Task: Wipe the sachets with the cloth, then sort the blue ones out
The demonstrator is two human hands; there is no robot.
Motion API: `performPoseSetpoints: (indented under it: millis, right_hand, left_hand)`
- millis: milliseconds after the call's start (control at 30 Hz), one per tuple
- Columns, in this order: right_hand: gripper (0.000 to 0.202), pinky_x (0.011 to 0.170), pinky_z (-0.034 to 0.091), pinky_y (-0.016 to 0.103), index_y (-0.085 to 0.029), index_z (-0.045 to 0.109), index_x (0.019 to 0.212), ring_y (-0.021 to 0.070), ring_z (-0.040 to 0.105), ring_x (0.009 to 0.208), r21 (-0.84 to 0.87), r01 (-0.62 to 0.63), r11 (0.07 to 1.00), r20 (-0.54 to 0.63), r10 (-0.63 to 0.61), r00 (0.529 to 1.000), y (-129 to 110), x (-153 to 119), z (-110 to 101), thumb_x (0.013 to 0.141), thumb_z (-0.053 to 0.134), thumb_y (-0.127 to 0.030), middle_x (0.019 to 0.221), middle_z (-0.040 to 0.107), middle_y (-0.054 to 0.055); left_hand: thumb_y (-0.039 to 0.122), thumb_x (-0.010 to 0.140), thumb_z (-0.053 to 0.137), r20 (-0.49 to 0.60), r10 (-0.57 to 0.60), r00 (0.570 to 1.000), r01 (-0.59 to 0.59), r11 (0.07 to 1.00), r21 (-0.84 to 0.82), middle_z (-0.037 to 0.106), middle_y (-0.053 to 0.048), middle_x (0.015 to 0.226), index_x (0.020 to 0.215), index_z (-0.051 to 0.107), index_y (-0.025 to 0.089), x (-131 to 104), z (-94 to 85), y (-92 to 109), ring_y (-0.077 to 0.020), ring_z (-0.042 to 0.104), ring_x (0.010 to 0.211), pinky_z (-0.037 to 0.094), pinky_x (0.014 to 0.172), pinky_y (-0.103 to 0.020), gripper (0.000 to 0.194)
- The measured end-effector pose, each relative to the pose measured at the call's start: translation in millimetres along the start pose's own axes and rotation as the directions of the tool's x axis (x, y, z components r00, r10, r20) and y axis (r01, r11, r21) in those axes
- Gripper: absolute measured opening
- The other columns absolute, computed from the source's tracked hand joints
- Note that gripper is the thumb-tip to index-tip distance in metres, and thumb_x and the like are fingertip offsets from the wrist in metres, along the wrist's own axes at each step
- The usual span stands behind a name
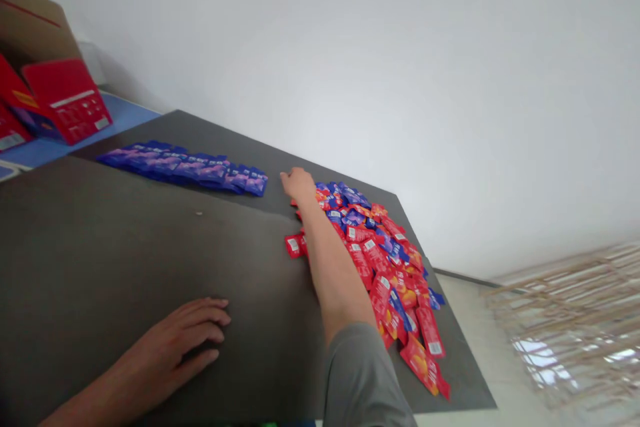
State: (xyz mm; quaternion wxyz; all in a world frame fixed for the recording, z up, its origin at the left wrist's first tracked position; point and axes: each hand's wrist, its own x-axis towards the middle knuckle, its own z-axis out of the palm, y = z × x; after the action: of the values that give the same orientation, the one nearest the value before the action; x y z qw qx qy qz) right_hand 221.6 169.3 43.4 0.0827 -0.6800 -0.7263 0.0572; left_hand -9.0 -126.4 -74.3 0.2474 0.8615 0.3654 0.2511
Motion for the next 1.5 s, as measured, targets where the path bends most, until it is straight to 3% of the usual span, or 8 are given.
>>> performPoseSetpoints:
  millis: [133, 267, 467, 633, 967, 1267, 1367, 1500]
  right_hand:
    - [0.036, 0.074, 0.045, 0.025, -0.013, 0.075, 0.098, 0.0216, 0.068, 0.091, -0.092, 0.060, 0.994, 0.164, -0.045, 0.985, 91.1, -55.4, -34.6, 0.098, 0.050, -0.039, 0.096, 0.075, 0.010]
    - [0.021, 0.066, 0.043, 0.021, -0.020, 0.078, 0.085, 0.0174, 0.068, 0.078, -0.103, 0.156, 0.982, 0.373, -0.107, 0.922, 126.3, -115.1, -22.3, 0.082, 0.073, -0.040, 0.082, 0.074, 0.001]
    - [0.072, 0.078, 0.050, 0.032, -0.015, 0.074, 0.115, 0.0339, 0.067, 0.104, -0.186, 0.155, 0.970, 0.392, -0.071, 0.917, 134.7, -131.1, 7.3, 0.062, 0.085, -0.062, 0.118, 0.070, 0.016]
    - [0.091, 0.085, 0.051, 0.030, -0.020, 0.062, 0.134, 0.0307, 0.063, 0.114, -0.128, 0.202, 0.971, 0.379, -0.140, 0.915, 139.5, -119.4, 11.1, 0.058, 0.089, -0.060, 0.134, 0.063, 0.013]
    - [0.030, 0.063, 0.045, 0.019, -0.016, 0.075, 0.103, 0.0159, 0.067, 0.082, 0.083, 0.155, 0.984, 0.370, -0.175, 0.912, 154.5, -92.6, -1.0, 0.076, 0.079, -0.028, 0.094, 0.075, 0.002]
    - [0.011, 0.067, 0.049, 0.019, -0.018, 0.080, 0.074, 0.0172, 0.069, 0.076, 0.217, 0.171, 0.961, 0.485, -0.258, 0.836, 157.1, -96.4, -27.7, 0.063, 0.079, -0.015, 0.078, 0.077, 0.000]
    - [0.012, 0.069, 0.048, 0.020, -0.017, 0.080, 0.079, 0.0165, 0.068, 0.076, 0.224, 0.178, 0.958, 0.411, -0.258, 0.874, 161.0, -102.9, -44.3, 0.069, 0.074, -0.018, 0.079, 0.076, 0.000]
    - [0.024, 0.074, 0.046, 0.024, -0.015, 0.076, 0.096, 0.0175, 0.065, 0.083, 0.214, 0.203, 0.956, 0.165, -0.240, 0.957, 159.1, -109.5, -72.3, 0.087, 0.059, -0.028, 0.088, 0.074, 0.002]
  left_hand:
    - [0.036, 0.093, 0.065, -0.017, 0.006, 1.000, -0.005, 0.999, 0.033, 0.072, 0.000, 0.123, 0.100, 0.074, 0.029, -0.1, 4.3, -10.7, -0.0241, 0.059, 0.130, 0.048, 0.112, -0.038, 0.013]
    - [0.044, 0.091, 0.068, -0.007, -0.007, 1.000, 0.008, 0.997, 0.076, 0.073, 0.000, 0.122, 0.104, 0.075, 0.030, 2.3, 4.8, -18.8, -0.0251, 0.062, 0.126, 0.053, 0.107, -0.037, 0.020]
    - [0.048, 0.092, 0.065, 0.013, -0.061, 0.998, 0.060, 0.993, 0.098, 0.075, 0.000, 0.120, 0.103, 0.076, 0.030, 8.0, -3.2, -14.9, -0.0251, 0.065, 0.123, 0.054, 0.106, -0.037, 0.024]
    - [0.048, 0.094, 0.062, 0.010, -0.090, 0.996, 0.089, 0.991, 0.096, 0.075, -0.001, 0.119, 0.101, 0.076, 0.029, 10.0, -8.8, -5.9, -0.0239, 0.066, 0.122, 0.055, 0.105, -0.035, 0.025]
    - [0.045, 0.095, 0.059, 0.006, -0.088, 0.996, 0.087, 0.988, 0.125, 0.075, -0.004, 0.117, 0.099, 0.076, 0.026, 14.3, -14.5, 4.6, -0.0245, 0.067, 0.119, 0.056, 0.103, -0.036, 0.026]
    - [0.041, 0.096, 0.060, 0.024, -0.105, 0.994, 0.101, 0.988, 0.112, 0.074, -0.003, 0.119, 0.100, 0.076, 0.027, 11.3, -13.3, 1.8, -0.0236, 0.065, 0.123, 0.055, 0.104, -0.036, 0.021]
    - [0.042, 0.095, 0.060, 0.022, -0.100, 0.995, 0.097, 0.989, 0.109, 0.075, -0.003, 0.117, 0.097, 0.076, 0.027, 12.8, -14.3, 5.2, -0.0234, 0.066, 0.120, 0.056, 0.102, -0.035, 0.022]
    - [0.040, 0.096, 0.059, 0.025, -0.092, 0.995, 0.088, 0.988, 0.124, 0.075, -0.003, 0.116, 0.097, 0.075, 0.026, 14.2, -15.8, 10.4, -0.0227, 0.065, 0.121, 0.056, 0.102, -0.033, 0.022]
